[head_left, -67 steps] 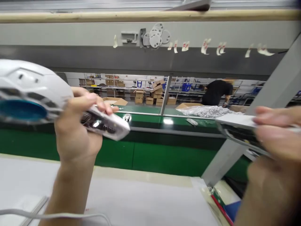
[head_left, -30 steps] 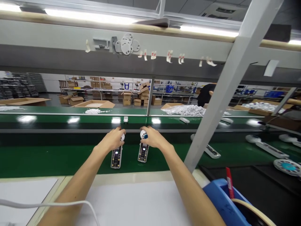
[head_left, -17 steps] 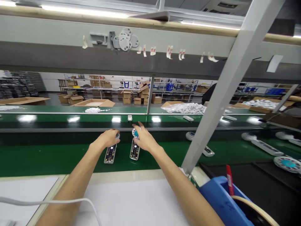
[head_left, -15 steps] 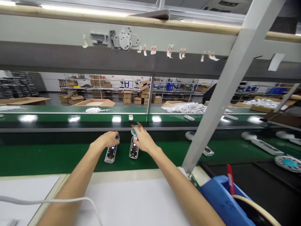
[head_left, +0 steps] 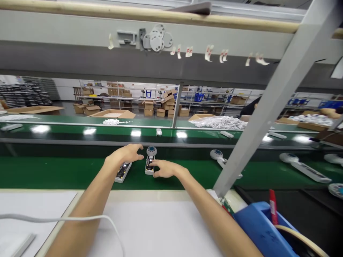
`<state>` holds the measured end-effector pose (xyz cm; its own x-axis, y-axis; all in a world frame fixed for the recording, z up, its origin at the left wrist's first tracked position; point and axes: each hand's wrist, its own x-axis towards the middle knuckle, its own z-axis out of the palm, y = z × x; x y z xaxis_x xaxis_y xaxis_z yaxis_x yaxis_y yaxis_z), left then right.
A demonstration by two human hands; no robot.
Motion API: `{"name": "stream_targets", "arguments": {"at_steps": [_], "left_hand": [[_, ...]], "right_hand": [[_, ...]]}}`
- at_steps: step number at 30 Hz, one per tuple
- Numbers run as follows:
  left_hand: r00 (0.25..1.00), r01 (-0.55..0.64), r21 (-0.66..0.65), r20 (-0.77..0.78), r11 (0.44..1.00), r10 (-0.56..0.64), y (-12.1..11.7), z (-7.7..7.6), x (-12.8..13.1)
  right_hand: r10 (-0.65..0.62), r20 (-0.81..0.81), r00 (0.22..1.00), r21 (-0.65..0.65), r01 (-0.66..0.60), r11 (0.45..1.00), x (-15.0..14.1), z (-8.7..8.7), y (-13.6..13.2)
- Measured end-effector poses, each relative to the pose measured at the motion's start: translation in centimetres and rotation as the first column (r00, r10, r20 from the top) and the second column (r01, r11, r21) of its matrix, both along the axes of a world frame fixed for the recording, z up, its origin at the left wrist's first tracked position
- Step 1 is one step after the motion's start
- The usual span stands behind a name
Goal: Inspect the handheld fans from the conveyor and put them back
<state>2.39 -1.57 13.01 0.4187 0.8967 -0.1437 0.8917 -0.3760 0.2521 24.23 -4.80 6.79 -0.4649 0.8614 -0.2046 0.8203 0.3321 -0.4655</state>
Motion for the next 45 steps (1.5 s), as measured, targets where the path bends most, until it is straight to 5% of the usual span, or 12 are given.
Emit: {"name": "stream_targets", "arguments": {"at_steps": [4,8,15,26,38,41,45], "left_hand": [[1.000,0.002,-0.004,0.024,1.000,-0.002,-0.8,0.7,-0.1],[0.998,0.008,0.017,0.060,1.000,-0.009,-2.2,2.2,-0.2],[0.994,0.049,0.013,0.092,0.999,-0.050,-4.6,4.1,0.1],[0.993,0.061,0.030,0.104,0.998,-0.063,-5.2,4.0,0.3],[0.992,0.057,-0.001,0.116,0.998,-0.056,-5.4,4.1,0.0],[0.994,0.047,-0.012,0.102,0.999,-0.045,-5.7,4.3,0.2],[0.995,0.044,-0.021,0.086,0.999,-0.042,-5.6,4.2,0.5]], "right_hand": [[-0.028,-0.005,1.000,-0.030,0.028,0.999,1.5,0.6,0.4],[-0.189,-0.003,0.982,0.054,0.189,0.981,5.3,1.0,1.6],[-0.519,0.034,0.854,0.231,0.499,0.835,11.0,-0.4,3.7],[-0.792,0.109,0.601,0.355,0.721,0.595,12.1,-2.2,3.3],[-0.930,0.192,0.313,0.212,0.912,0.351,12.3,-2.1,2.3],[-0.929,0.189,0.319,0.112,0.933,0.343,12.8,-1.7,1.6],[-0.902,0.082,0.424,-0.082,0.905,0.418,12.6,-1.7,0.7]]}}
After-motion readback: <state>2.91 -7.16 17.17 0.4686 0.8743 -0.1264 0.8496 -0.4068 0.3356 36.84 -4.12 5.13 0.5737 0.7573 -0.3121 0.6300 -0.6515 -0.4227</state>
